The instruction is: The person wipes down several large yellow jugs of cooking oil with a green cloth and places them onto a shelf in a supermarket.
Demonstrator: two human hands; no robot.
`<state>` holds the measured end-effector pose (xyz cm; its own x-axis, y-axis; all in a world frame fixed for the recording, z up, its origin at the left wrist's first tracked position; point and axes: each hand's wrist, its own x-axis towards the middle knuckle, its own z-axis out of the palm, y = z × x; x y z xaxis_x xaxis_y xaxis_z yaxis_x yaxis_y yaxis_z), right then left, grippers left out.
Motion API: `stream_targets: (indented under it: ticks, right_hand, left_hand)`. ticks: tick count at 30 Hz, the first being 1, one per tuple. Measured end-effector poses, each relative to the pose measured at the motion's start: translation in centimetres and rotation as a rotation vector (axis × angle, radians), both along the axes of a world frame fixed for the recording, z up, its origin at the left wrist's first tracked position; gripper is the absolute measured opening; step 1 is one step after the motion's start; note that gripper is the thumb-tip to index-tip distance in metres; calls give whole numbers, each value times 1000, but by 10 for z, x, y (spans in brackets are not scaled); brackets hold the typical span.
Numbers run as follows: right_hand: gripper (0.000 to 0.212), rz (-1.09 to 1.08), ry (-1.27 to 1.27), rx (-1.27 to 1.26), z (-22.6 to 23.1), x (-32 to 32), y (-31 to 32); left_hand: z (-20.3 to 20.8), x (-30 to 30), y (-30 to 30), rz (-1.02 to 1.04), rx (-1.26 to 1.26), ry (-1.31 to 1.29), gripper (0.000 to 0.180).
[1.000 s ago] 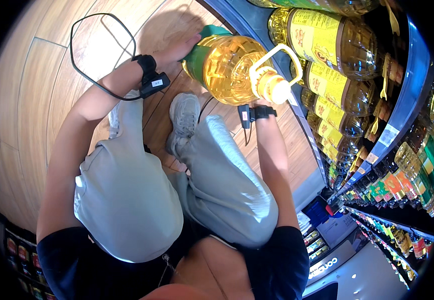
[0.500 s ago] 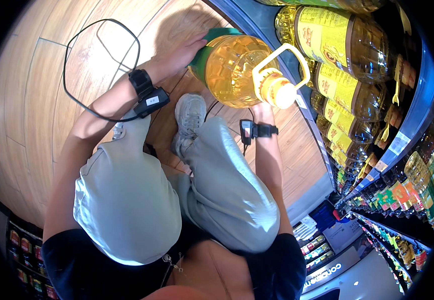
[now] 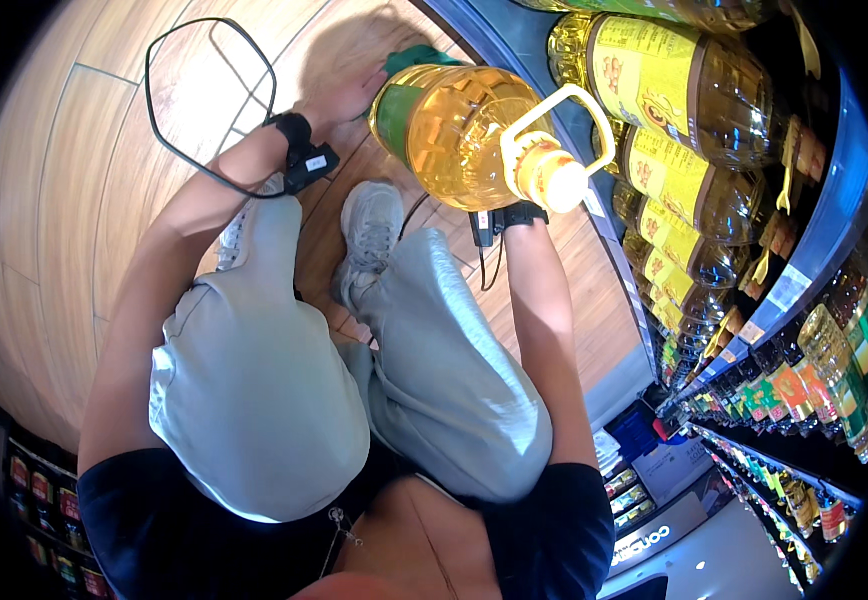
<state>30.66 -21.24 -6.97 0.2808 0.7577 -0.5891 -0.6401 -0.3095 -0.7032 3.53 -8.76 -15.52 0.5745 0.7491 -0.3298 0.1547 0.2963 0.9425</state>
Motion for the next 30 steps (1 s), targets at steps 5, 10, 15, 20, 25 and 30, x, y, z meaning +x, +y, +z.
stream_targets:
  ticks: [5,10,15,20,25,30]
  right_hand:
    - [37,12,14,-2,-3,-6,3]
    - [37,-3,-10,12,7,5,3]
    - [36,-20,-35,19,24,13,1]
    - [36,-12,-25,5,25,9,0]
    - [36,12,2,-21,11,-4,0]
    - [36,14,28,-36,-8,-16,-4]
  left_hand:
    - [-24,-8,-33,116,36,160,44]
    - [9,-9,-33,117,-456,53,46]
    - [54,1,-16,104,-97,-200,42]
    - [55,12,4,28,-175,-276,45]
    - [-27,14,-7,69,-62,-249,50]
    - [-26,-3,-35,92,68,-4,47]
